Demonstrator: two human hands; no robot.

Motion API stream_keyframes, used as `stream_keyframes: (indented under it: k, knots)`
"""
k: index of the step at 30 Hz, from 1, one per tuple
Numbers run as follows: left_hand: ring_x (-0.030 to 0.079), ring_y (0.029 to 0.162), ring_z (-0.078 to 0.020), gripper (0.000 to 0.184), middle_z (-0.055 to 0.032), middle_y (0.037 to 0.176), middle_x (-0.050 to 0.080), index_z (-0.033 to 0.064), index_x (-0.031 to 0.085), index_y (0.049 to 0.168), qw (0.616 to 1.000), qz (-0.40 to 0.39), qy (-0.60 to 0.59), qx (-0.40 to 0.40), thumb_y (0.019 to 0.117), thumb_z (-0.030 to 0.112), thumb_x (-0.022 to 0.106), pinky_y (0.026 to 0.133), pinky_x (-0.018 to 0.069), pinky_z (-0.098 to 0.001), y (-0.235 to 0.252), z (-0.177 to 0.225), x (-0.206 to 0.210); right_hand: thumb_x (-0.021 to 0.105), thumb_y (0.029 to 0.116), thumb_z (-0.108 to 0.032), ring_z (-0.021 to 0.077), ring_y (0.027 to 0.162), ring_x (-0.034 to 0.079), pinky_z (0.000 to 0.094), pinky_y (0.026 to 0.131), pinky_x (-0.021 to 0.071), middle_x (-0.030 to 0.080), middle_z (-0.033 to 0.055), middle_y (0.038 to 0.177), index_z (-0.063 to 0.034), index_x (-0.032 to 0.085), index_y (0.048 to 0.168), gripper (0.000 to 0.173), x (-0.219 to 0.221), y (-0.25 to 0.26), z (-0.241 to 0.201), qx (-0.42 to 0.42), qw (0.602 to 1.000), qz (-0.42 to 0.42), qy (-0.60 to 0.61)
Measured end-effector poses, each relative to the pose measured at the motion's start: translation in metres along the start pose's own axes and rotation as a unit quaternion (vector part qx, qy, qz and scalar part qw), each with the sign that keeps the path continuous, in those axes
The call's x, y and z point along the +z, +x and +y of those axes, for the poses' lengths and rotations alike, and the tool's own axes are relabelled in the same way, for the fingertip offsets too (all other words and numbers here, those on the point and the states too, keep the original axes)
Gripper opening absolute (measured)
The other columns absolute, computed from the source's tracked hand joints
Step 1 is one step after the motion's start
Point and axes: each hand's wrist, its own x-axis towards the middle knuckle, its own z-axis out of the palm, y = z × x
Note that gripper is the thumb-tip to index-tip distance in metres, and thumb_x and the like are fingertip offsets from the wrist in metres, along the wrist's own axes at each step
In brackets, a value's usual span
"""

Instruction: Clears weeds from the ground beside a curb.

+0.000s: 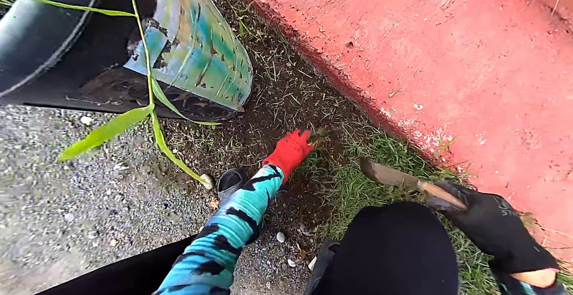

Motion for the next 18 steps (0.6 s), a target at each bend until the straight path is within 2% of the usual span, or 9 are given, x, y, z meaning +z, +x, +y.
stream_keyframes:
  k: [3, 5, 7, 9, 11, 13, 15, 16, 18]
  knots:
    - [0.060, 0.121, -0.0522, 0.047, -0.0343, 0.129, 0.061, -0.0028, 0.054, 0.138, 0.990, 0.055, -0.087, -0.092, 0.1070, 0.032, 0.052, 0.100, 0.0455, -0.0699, 0.003, 0.008, -0.035, 0.062, 0.0889, -0.066, 0.0439, 0.097, 0.070, 0.0718, 0.081, 0.0502, 0.074, 0.0194, 0.106, -0.0254, 0.069, 0.133, 0.060, -0.003, -0.006, 0.008, 0.001, 1.000, 0.006, -0.002]
    - [0.060, 0.122, -0.0500, 0.047, -0.0331, 0.130, 0.060, -0.0019, 0.053, 0.139, 0.992, 0.045, -0.079, -0.087, 0.1070, 0.032, 0.052, 0.102, 0.0459, -0.0675, 0.006, 0.013, -0.042, 0.064, 0.0891, -0.063, 0.0440, 0.100, 0.070, 0.0720, 0.083, 0.0502, 0.074, 0.0191, 0.108, -0.0260, 0.069, 0.133, 0.058, -0.006, -0.003, 0.007, 0.014, 1.000, -0.002, -0.015]
    - [0.058, 0.125, -0.0511, 0.048, -0.0338, 0.139, 0.055, 0.0020, 0.051, 0.145, 0.996, 0.027, -0.070, -0.051, 0.1059, 0.029, 0.055, 0.103, 0.0456, -0.0667, 0.001, 0.018, -0.030, 0.064, 0.0907, -0.062, 0.0439, 0.103, 0.069, 0.0719, 0.085, 0.0497, 0.074, 0.0195, 0.110, -0.0239, 0.069, 0.132, 0.057, -0.008, -0.001, -0.004, 0.022, 0.999, -0.014, -0.024]
    - [0.056, 0.125, -0.0529, 0.046, -0.0315, 0.148, 0.048, 0.0087, 0.053, 0.146, 0.999, -0.004, -0.039, 0.017, 0.1034, 0.024, 0.059, 0.099, 0.0481, -0.0676, -0.013, 0.018, 0.002, 0.062, 0.0930, -0.061, 0.0442, 0.104, 0.069, 0.0720, 0.086, 0.0492, 0.073, 0.0199, 0.111, -0.0241, 0.069, 0.133, 0.055, -0.008, -0.001, -0.016, 0.026, 0.998, -0.031, -0.038]
    - [0.051, 0.132, -0.0536, 0.046, -0.0267, 0.157, 0.040, 0.0178, 0.053, 0.149, 0.994, -0.083, 0.021, 0.075, 0.1031, 0.025, 0.058, 0.096, 0.0495, -0.0692, -0.030, 0.014, 0.035, 0.061, 0.0931, -0.060, 0.0444, 0.103, 0.070, 0.0718, 0.084, 0.0497, 0.074, 0.0200, 0.109, -0.0235, 0.070, 0.131, 0.054, -0.006, 0.000, -0.022, 0.019, 0.998, -0.026, -0.050]
    - [0.041, 0.140, -0.0564, 0.052, -0.0213, 0.165, 0.031, 0.0285, 0.044, 0.156, 0.968, -0.195, 0.102, 0.119, 0.1047, 0.024, 0.052, 0.093, 0.0494, -0.0722, -0.052, 0.012, 0.061, 0.061, 0.0927, -0.061, 0.0443, 0.100, 0.070, 0.0715, 0.082, 0.0501, 0.074, 0.0200, 0.107, -0.0233, 0.070, 0.130, 0.054, -0.006, 0.002, -0.022, 0.013, 0.998, -0.025, -0.055]
    - [0.033, 0.143, -0.0609, 0.059, -0.0194, 0.169, 0.025, 0.0352, 0.039, 0.159, 0.942, -0.259, 0.147, 0.154, 0.1044, 0.016, 0.052, 0.094, 0.0458, -0.0766, -0.070, 0.002, 0.081, 0.062, 0.0914, -0.061, 0.0446, 0.098, 0.070, 0.0712, 0.080, 0.0503, 0.074, 0.0199, 0.105, -0.0242, 0.070, 0.130, 0.053, -0.005, 0.005, -0.019, 0.009, 0.998, -0.028, -0.056]
    - [0.031, 0.144, -0.0611, 0.061, -0.0185, 0.169, 0.025, 0.0359, 0.038, 0.159, 0.936, -0.276, 0.157, 0.150, 0.1046, 0.012, 0.051, 0.096, 0.0442, -0.0771, -0.074, -0.001, 0.085, 0.062, 0.0908, -0.061, 0.0450, 0.098, 0.070, 0.0716, 0.079, 0.0503, 0.074, 0.0202, 0.104, -0.0246, 0.070, 0.130, 0.054, -0.005, 0.005, -0.018, 0.009, 0.998, -0.027, -0.053]
    - [0.041, 0.138, -0.0593, 0.054, -0.0218, 0.164, 0.034, 0.0277, 0.044, 0.156, 0.940, -0.277, 0.155, 0.125, 0.1054, 0.011, 0.049, 0.090, 0.0496, -0.0739, -0.065, 0.006, 0.079, 0.062, 0.0904, -0.062, 0.0455, 0.096, 0.070, 0.0720, 0.078, 0.0504, 0.074, 0.0206, 0.103, -0.0245, 0.071, 0.129, 0.054, -0.004, 0.006, -0.018, 0.004, 0.998, -0.019, -0.053]
